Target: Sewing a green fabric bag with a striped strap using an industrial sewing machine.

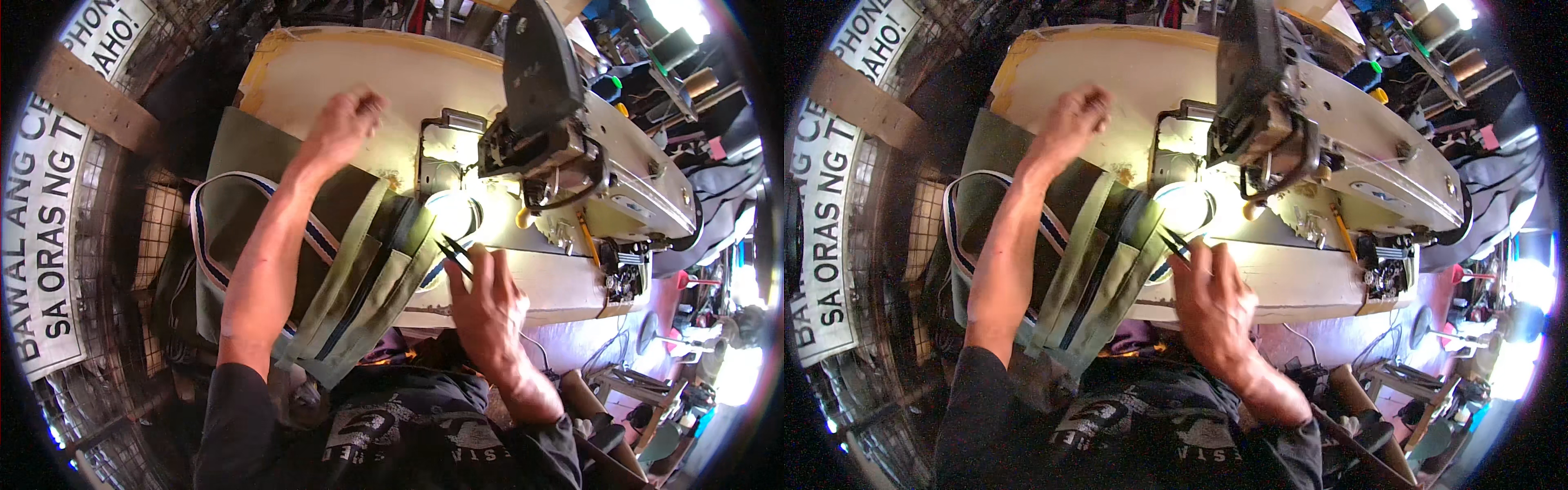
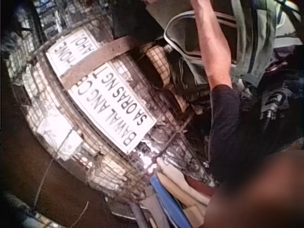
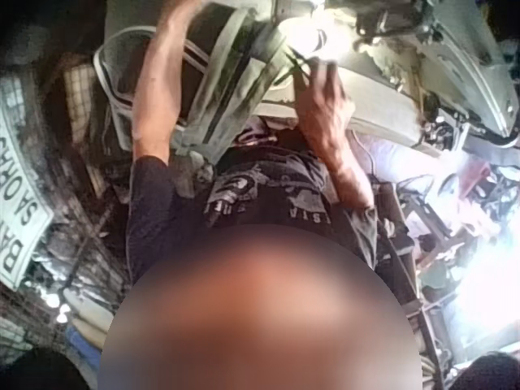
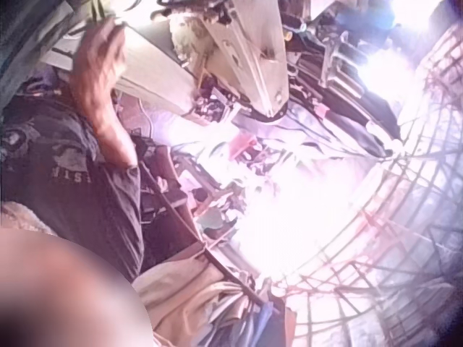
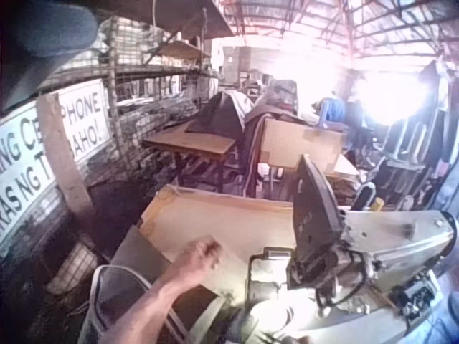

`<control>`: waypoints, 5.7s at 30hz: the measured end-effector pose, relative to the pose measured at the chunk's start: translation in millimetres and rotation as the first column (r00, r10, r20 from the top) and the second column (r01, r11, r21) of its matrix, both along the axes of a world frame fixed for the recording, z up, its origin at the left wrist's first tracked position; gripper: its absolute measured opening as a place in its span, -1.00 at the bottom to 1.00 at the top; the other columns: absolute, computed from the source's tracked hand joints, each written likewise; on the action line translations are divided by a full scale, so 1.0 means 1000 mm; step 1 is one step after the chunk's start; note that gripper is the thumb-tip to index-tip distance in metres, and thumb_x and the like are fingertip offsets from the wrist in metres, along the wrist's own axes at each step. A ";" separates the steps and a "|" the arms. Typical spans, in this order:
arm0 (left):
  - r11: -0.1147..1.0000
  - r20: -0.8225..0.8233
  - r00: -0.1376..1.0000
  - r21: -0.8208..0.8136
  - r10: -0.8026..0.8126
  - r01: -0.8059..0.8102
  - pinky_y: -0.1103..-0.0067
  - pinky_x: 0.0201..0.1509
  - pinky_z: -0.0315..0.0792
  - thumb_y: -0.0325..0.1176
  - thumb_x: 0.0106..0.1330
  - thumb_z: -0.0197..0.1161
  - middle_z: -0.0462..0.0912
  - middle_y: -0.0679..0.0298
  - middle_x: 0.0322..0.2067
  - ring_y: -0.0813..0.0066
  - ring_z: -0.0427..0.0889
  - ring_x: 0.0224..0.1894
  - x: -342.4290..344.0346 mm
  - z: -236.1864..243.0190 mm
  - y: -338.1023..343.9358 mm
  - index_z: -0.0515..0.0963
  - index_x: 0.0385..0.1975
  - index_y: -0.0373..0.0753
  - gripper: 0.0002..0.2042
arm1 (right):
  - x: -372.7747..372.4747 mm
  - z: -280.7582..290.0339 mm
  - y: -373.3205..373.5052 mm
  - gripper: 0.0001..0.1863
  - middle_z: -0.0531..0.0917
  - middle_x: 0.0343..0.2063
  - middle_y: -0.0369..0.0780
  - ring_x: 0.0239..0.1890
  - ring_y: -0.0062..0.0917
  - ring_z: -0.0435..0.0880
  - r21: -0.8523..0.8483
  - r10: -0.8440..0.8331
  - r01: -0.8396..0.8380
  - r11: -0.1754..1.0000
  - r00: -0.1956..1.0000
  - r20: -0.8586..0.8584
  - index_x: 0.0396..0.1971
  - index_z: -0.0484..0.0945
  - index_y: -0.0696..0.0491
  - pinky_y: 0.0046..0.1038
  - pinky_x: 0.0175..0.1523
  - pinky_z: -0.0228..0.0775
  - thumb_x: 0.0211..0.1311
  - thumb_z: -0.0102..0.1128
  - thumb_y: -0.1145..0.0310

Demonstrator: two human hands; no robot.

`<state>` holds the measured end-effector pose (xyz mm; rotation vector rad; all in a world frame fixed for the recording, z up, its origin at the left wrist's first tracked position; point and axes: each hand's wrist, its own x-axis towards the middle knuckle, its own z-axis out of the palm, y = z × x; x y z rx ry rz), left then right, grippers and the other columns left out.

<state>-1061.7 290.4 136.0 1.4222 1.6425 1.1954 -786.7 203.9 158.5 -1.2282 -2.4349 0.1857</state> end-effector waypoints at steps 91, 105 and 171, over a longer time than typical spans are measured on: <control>0.962 -0.350 0.921 0.260 0.169 -0.078 0.22 0.24 0.16 -0.35 0.07 0.45 0.69 0.31 -0.26 0.27 0.55 -0.07 0.195 -0.041 -0.066 0.67 -0.28 -0.12 -0.79 | 0.072 -0.026 0.062 -0.82 0.70 -0.41 -0.05 -0.35 -0.30 0.70 -0.539 -0.258 -0.080 0.839 0.812 -0.523 -0.30 0.65 0.14 -0.38 -0.17 0.48 0.20 0.21 0.35; 0.890 -0.396 0.905 0.455 0.157 0.045 0.22 0.31 0.10 -0.42 0.12 0.40 0.68 0.34 -0.20 0.32 0.53 0.04 0.196 -0.026 -0.068 0.69 -0.24 -0.05 -0.80 | 0.063 -0.054 0.051 -0.82 0.66 -0.50 -0.18 -0.45 -0.56 0.62 -0.539 -0.417 -0.013 0.842 0.619 -0.666 -0.36 0.65 0.19 -0.49 -0.28 0.44 0.15 0.27 0.38; 0.998 -0.076 0.997 0.050 -0.031 0.035 0.48 -0.07 0.46 -0.28 0.25 0.32 0.68 0.14 -0.30 0.44 0.61 -0.24 0.191 -0.019 -0.060 0.65 -0.20 -0.33 -0.74 | 0.077 -0.041 0.077 -0.48 0.69 -0.30 -0.23 -0.25 -0.66 0.65 -0.411 -0.159 -0.293 0.863 0.614 -0.773 0.18 0.41 0.15 -0.62 -0.08 0.51 0.19 0.27 0.65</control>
